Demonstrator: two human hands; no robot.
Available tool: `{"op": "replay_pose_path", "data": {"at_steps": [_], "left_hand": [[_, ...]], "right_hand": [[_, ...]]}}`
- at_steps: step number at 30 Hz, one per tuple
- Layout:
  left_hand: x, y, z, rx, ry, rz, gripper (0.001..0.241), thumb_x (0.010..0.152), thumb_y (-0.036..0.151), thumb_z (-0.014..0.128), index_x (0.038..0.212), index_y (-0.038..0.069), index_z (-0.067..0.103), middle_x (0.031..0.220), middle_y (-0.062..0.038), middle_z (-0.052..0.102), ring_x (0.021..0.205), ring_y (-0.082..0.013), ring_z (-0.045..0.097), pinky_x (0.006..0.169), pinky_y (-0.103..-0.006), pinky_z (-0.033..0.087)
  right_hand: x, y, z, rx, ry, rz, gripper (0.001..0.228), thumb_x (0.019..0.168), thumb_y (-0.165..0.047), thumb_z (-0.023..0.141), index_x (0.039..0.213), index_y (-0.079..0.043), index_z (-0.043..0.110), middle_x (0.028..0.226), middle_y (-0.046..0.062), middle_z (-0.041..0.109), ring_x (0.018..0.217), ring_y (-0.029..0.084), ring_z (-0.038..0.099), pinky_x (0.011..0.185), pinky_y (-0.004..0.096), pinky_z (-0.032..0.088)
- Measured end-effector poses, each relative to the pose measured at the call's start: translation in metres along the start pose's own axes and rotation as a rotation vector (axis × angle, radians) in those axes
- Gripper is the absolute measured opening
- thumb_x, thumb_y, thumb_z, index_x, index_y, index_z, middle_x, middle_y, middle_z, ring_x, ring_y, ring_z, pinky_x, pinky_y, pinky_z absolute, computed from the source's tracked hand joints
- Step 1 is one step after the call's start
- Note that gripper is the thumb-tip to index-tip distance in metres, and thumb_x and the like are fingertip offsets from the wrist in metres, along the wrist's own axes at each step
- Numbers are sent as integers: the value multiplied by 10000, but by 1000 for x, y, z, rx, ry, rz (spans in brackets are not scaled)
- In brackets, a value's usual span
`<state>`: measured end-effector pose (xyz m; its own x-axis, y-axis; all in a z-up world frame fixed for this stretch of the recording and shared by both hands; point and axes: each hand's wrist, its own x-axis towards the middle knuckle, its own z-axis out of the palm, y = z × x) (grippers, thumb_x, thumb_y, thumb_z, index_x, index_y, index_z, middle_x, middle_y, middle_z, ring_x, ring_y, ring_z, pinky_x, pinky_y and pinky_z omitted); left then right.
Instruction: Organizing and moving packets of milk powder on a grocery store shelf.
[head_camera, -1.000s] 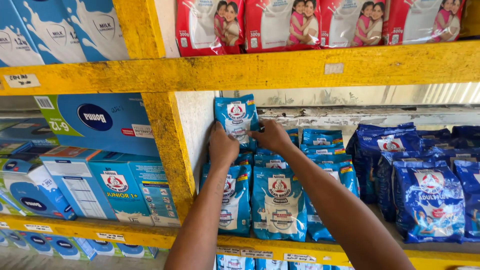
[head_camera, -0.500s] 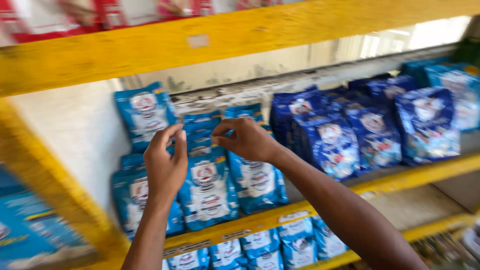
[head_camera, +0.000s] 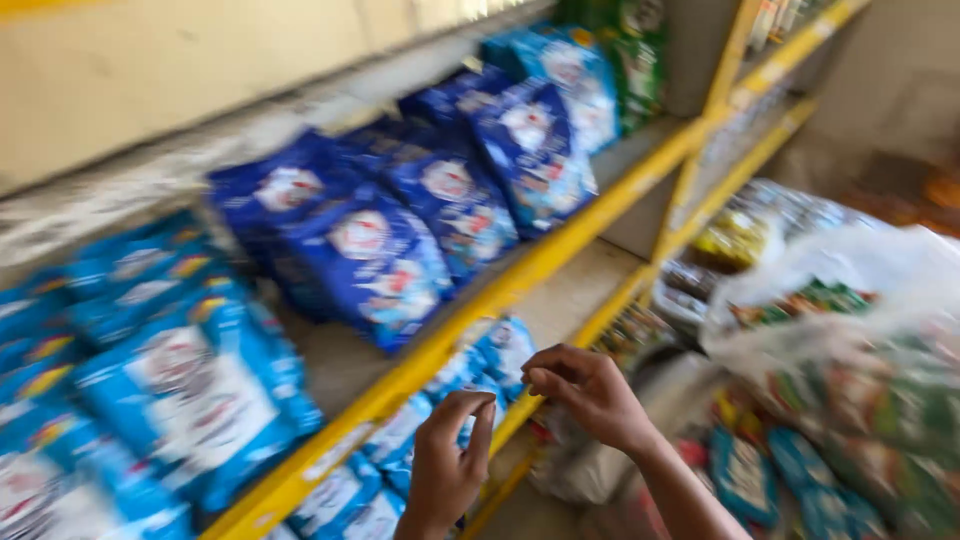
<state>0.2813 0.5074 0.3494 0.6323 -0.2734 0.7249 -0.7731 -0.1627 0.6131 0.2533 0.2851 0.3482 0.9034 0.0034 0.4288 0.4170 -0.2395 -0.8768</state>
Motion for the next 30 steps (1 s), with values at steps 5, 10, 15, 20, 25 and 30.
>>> {"op": "replay_pose_path", "data": {"at_steps": [5,10,15,20,25,30], "left_hand": [[-78,-58,149,-53,-500,-155,201,963,172,645,1064,9,705,1002,-196,723,947,-392,696,807,-412,555],[-170,-67,265,-103,-1032,-533,363,874,309,730,1144,67,707,981,-147,736,909,-310,744,797,-398,578],[-245,-74,340,-144,-1266,-627,387,888,345,728,1155,65,716,974,-146,764,925,-279,760,840,-377,583],[-297,-73,420,-112,-1359,-628,376,899,347,721,1150,68,732,1107,-139,754,1038,-279,726,910,-385,560],[-329,-30,498,-164,-1338,-579,412,871,326,753,1177,53,716,1116,-154,746,1065,-298,716,931,-393,553],[-343,40,557,-184,-1216,-598,564,796,251,827,1297,71,641,1251,-154,685,1158,-317,659,984,-406,518]], "right_hand": [[-128,117,-78,-25,266,462,371,954,-341,691,1105,-6,746,898,33,741,812,109,665,729,291,560],[-268,192,-128,79,493,661,389,971,-360,673,1091,7,723,883,26,705,801,97,636,717,277,539],[-396,221,-162,35,598,935,353,927,-326,700,1098,-19,727,875,19,733,768,113,678,690,284,551],[-491,245,-204,-277,927,1056,306,906,-267,707,1124,-55,742,924,52,776,834,162,716,761,335,569],[-528,260,-260,-545,1087,1029,258,896,-157,679,1120,-32,706,1014,124,742,924,233,741,842,367,574],[-562,299,-304,-424,923,1100,362,842,-83,656,1199,-18,642,1092,142,741,962,256,753,850,371,587]]}}
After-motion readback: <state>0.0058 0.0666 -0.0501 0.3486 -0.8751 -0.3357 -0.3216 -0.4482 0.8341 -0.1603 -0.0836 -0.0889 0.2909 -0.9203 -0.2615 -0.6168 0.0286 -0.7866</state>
